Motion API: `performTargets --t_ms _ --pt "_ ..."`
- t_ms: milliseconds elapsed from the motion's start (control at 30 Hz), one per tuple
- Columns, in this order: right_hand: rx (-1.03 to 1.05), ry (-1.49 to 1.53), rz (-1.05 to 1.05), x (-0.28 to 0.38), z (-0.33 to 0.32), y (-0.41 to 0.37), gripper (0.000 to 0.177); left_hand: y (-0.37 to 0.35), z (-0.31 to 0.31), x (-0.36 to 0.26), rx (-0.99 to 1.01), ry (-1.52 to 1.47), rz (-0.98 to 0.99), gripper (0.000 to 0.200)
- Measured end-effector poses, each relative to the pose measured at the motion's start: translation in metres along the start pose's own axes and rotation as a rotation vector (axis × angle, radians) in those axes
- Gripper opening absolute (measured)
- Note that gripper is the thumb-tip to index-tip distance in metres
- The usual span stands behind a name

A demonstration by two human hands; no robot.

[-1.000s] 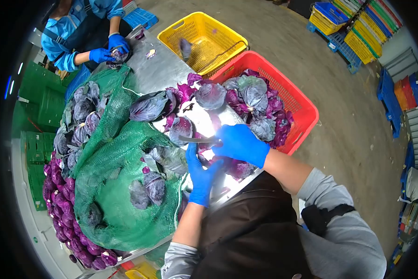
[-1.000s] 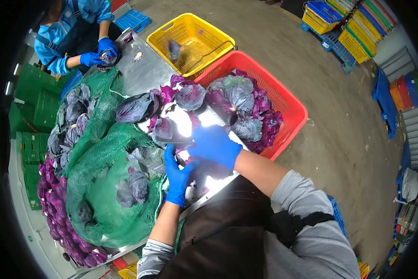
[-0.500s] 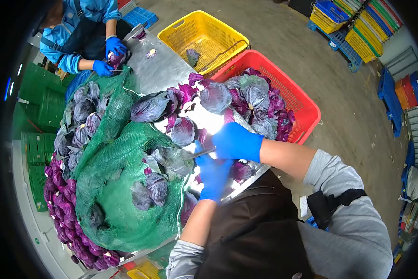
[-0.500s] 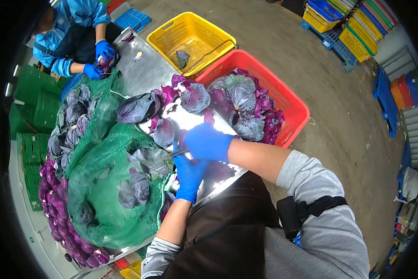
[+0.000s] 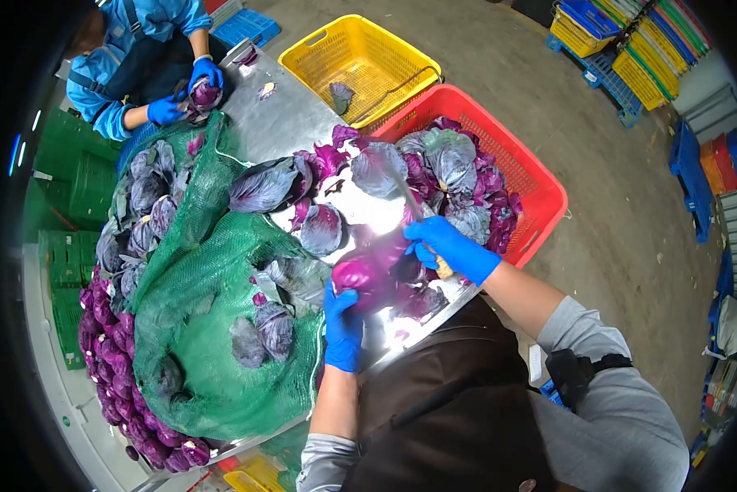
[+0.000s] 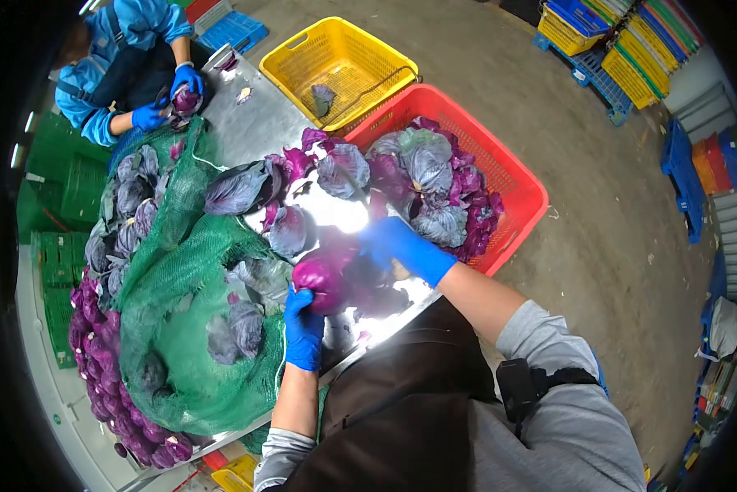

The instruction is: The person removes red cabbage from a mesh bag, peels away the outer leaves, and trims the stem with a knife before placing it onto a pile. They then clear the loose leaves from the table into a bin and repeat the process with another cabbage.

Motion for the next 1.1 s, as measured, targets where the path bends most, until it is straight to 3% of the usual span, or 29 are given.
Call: performTargets --t_ms 67,133,200,233,267,300,333,400,467,500,533,600,633,667,733,767,800,867,900,967,1033,1100 --pt "-0.083 0.068 0.057 0.009 -0.014 -0.011 0.022 -0.001 -0.015 0.011 0.021 -0.398 -0.055 0.054" --pt "-0.056 -0.022 0.038 0.000 -0.046 0.000 0.021 0.003 -0.025 0.017 0.081 -0.418 -0.056 0.061" --pt "-0.130 -0.692 -0.141 0.011 -0.068 0.007 0.025 -0.008 -0.002 0.010 0.169 -0.731 -0.166 0.065" --pt "-0.124 -0.695 -0.141 0.015 -0.071 0.007 0.025 -0.010 -0.004 0.011 -0.036 -0.640 -0.185 0.070" --pt "-0.247 -1.147 -0.381 0.036 -0.072 0.004 0.024 -0.010 -0.006 0.011 -0.037 -0.641 -0.179 0.070" --pt "-0.374 -1.592 -0.635 0.052 -0.062 -0.002 0.024 -0.009 0.000 0.004 0.164 -0.809 -0.119 0.069" --pt "-0.368 -1.594 -0.646 0.058 -0.056 -0.003 0.024 -0.009 0.003 -0.004 0.371 -0.971 -0.054 0.068" --pt "-0.546 -1.420 -0.672 0.080 -0.040 -0.021 0.028 -0.009 0.001 -0.009 0.315 -0.823 0.028 0.066" --pt "-0.321 -1.144 -0.630 0.093 0.011 -0.041 0.040 -0.011 0.022 -0.024 0.322 -0.926 0.028 0.071" --pt "-0.106 -1.025 -0.561 0.086 0.035 -0.046 0.040 -0.010 0.021 -0.027 0.200 -0.737 0.075 0.067" --pt "0.101 -0.898 -0.490 0.077 0.057 -0.053 0.040 -0.008 0.027 -0.029 0.203 -0.735 0.076 0.067" --pt "0.193 -1.145 -0.438 0.068 0.084 -0.064 0.035 -0.007 0.030 -0.034 0.086 -0.532 0.152 0.069" --pt "0.230 -1.011 -0.431 0.057 0.084 -0.057 0.031 -0.005 0.027 -0.031 0.074 -0.535 0.132 0.069" --pt "0.232 -1.009 -0.430 0.043 0.074 -0.046 0.031 -0.005 0.026 -0.031 0.071 -0.534 0.134 0.069" --pt "0.136 -0.802 -0.684 0.039 0.047 -0.034 0.028 -0.005 0.021 -0.026 0.012 -0.672 0.086 0.070" --pt "0.084 -0.859 -0.447 0.048 0.031 -0.031 0.027 -0.007 0.020 -0.026 0.006 -0.679 0.091 0.070" --pt "-0.066 -1.291 -0.628 0.062 0.021 -0.031 0.022 -0.008 0.022 -0.026 0.026 -0.716 0.080 0.070" --pt "-0.205 -1.468 -0.640 0.083 0.021 -0.042 0.027 -0.009 0.026 -0.029 0.046 -0.752 0.075 0.070" --pt "-0.203 -1.466 -0.635 0.084 0.030 -0.048 0.027 -0.011 0.029 -0.030 0.036 -0.744 0.087 0.069" --pt "0.076 -0.900 -0.689 0.079 0.066 -0.055 0.036 -0.008 0.034 -0.031 0.041 -0.729 0.091 0.067" --pt "0.089 -0.966 -0.609 0.071 0.084 -0.054 0.038 -0.006 0.037 -0.029 0.171 -0.744 0.075 0.068" --pt "0.091 -1.010 -0.572 0.072 0.086 -0.053 0.035 -0.004 0.031 -0.025 0.136 -0.706 0.079 0.068"
Point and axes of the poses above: each hand's wrist, its own y-axis towards the middle knuckle, its own z-axis out of the palm, x = y × z, the point moved 6 cm from there along y, towards the middle knuckle, and after that the axes turned 5 degrees about -z, right-handed, at the moved point
